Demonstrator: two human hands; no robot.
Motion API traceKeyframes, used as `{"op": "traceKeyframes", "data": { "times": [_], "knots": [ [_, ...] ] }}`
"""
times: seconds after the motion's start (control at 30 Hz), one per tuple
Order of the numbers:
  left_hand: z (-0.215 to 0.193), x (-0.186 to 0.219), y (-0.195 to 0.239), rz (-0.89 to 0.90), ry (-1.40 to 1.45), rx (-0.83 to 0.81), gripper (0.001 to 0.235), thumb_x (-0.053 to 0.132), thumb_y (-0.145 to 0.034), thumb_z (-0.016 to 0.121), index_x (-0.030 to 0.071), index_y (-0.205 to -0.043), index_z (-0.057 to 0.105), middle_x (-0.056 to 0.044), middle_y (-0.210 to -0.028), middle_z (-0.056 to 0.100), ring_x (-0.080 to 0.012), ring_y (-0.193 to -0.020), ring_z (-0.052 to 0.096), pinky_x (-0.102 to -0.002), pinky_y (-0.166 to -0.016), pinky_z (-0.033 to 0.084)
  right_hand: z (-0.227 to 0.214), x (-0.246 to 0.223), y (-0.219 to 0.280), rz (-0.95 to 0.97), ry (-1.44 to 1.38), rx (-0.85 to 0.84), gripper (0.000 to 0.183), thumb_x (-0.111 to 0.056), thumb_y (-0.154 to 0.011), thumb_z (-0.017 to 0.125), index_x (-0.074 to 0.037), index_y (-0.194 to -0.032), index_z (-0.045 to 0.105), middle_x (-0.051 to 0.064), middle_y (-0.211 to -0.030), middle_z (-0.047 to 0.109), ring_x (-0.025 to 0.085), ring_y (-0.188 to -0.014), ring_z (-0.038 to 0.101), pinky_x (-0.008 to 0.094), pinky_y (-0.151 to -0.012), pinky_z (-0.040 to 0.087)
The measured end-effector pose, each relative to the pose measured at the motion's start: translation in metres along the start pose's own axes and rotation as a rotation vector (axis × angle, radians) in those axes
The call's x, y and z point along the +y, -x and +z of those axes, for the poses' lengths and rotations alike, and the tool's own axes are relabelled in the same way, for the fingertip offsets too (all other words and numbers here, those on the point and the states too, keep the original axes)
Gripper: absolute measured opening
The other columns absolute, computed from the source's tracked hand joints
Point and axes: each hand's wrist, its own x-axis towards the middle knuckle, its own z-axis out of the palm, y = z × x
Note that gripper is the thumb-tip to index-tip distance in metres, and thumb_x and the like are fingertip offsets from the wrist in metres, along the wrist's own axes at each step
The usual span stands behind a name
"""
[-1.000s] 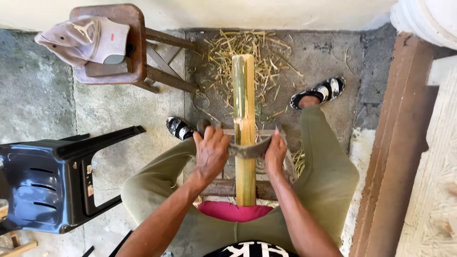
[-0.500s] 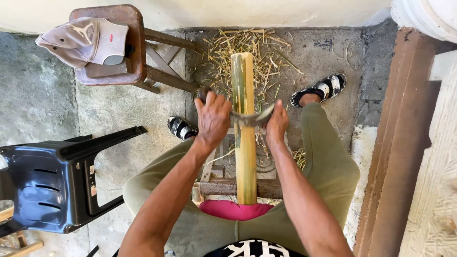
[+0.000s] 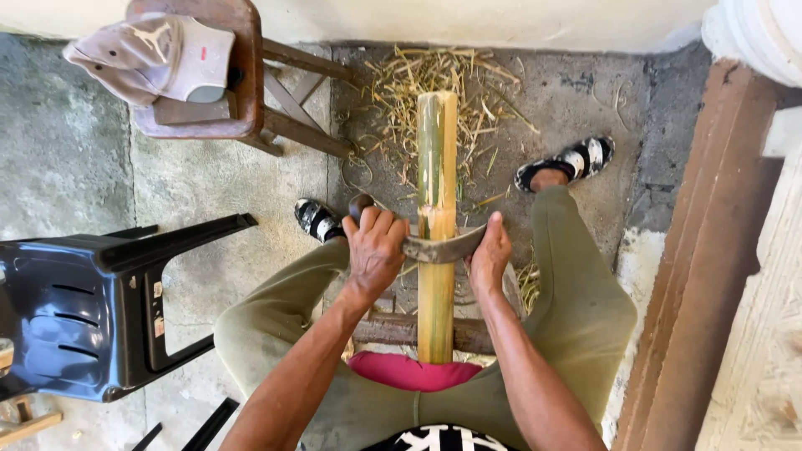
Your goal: Scrape the outer layer of a bamboo pole using a curved blade tool.
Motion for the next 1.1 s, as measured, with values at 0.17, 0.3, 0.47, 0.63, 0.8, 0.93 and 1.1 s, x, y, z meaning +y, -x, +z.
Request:
{"op": "traceKeyframes", "data": {
  "times": [0.17, 0.3, 0.47, 0.63, 0.8, 0.93, 1.1],
  "knots": [
    [0.042, -0.032, -0.050, 0.021, -0.061, 0.061, 0.012, 0.011, -0.086, 0.074, 0.013, -0.081, 0.063, -0.003, -0.080, 0.053, -0.0224, -0.086, 0.048, -0.042, -0.077, 0.029, 0.037, -0.041, -0.067, -0.097, 0.007, -0.006, 0.046, -0.050, -0.107, 0.047, -0.011, -0.083, 0.050, -0.004, -0.061, 0.045, 0.009, -0.043, 0.046, 0.028, -0.035, 0.039],
    [0.041, -0.033, -0.069, -0.092, -0.117, 0.067, 0.017, 0.008, -0.092, 0.072, 0.014, -0.080, 0.062, -0.001, -0.080, 0.053, -0.0215, -0.086, 0.047, -0.040, -0.077, 0.029, 0.047, -0.064, -0.069, -0.144, 0.017, -0.055, 0.044, -0.049, -0.106, 0.047, -0.011, -0.085, 0.052, -0.002, -0.061, 0.049, 0.009, -0.044, 0.048, 0.027, -0.036, 0.041],
    [0.021, -0.008, -0.017, -0.092, -0.009, 0.172, 0.018, 0.014, -0.090, 0.073, 0.011, -0.078, 0.059, -0.004, -0.081, 0.054, -0.0246, -0.086, 0.049, -0.044, -0.077, 0.029, 0.017, -0.036, -0.027, -0.159, 0.154, -0.052, 0.045, -0.050, -0.107, 0.045, -0.011, -0.086, 0.052, -0.004, -0.062, 0.044, 0.008, -0.043, 0.045, 0.027, -0.035, 0.040],
    [0.014, -0.009, -0.026, -0.091, 0.020, 0.166, 0.019, 0.012, -0.090, 0.073, 0.009, -0.078, 0.058, -0.005, -0.082, 0.053, -0.0258, -0.089, 0.051, -0.046, -0.079, 0.030, 0.017, -0.023, -0.042, -0.172, 0.204, 0.003, 0.047, -0.050, -0.106, 0.044, -0.010, -0.085, 0.055, -0.002, -0.058, 0.047, 0.010, -0.040, 0.046, 0.029, -0.033, 0.039],
    [0.022, -0.019, -0.059, -0.103, -0.011, 0.118, 0.012, 0.009, -0.080, 0.073, 0.012, -0.080, 0.062, -0.006, -0.083, 0.055, -0.0287, -0.090, 0.052, -0.046, -0.078, 0.031, 0.037, -0.045, -0.079, -0.138, 0.064, 0.011, 0.046, -0.050, -0.105, 0.050, -0.009, -0.084, 0.053, 0.000, -0.058, 0.048, 0.012, -0.040, 0.045, 0.030, -0.035, 0.039],
    [0.023, -0.012, -0.024, -0.102, 0.019, 0.140, 0.009, 0.008, -0.084, 0.071, 0.011, -0.085, 0.063, -0.005, -0.086, 0.056, -0.0256, -0.090, 0.051, -0.044, -0.078, 0.030, 0.022, -0.040, -0.041, -0.122, 0.138, 0.009, 0.046, -0.050, -0.107, 0.049, -0.010, -0.085, 0.054, -0.003, -0.061, 0.044, 0.010, -0.042, 0.045, 0.030, -0.036, 0.038],
    [0.019, -0.012, -0.030, -0.098, 0.017, 0.146, 0.010, 0.010, -0.080, 0.073, 0.011, -0.083, 0.063, -0.004, -0.082, 0.055, -0.0255, -0.087, 0.051, -0.045, -0.075, 0.029, 0.010, -0.013, -0.061, -0.311, 0.263, 0.014, 0.051, -0.052, -0.113, 0.047, -0.009, -0.090, 0.063, -0.003, -0.068, 0.058, 0.005, -0.057, 0.059, 0.024, -0.048, 0.049]
  ]
}}
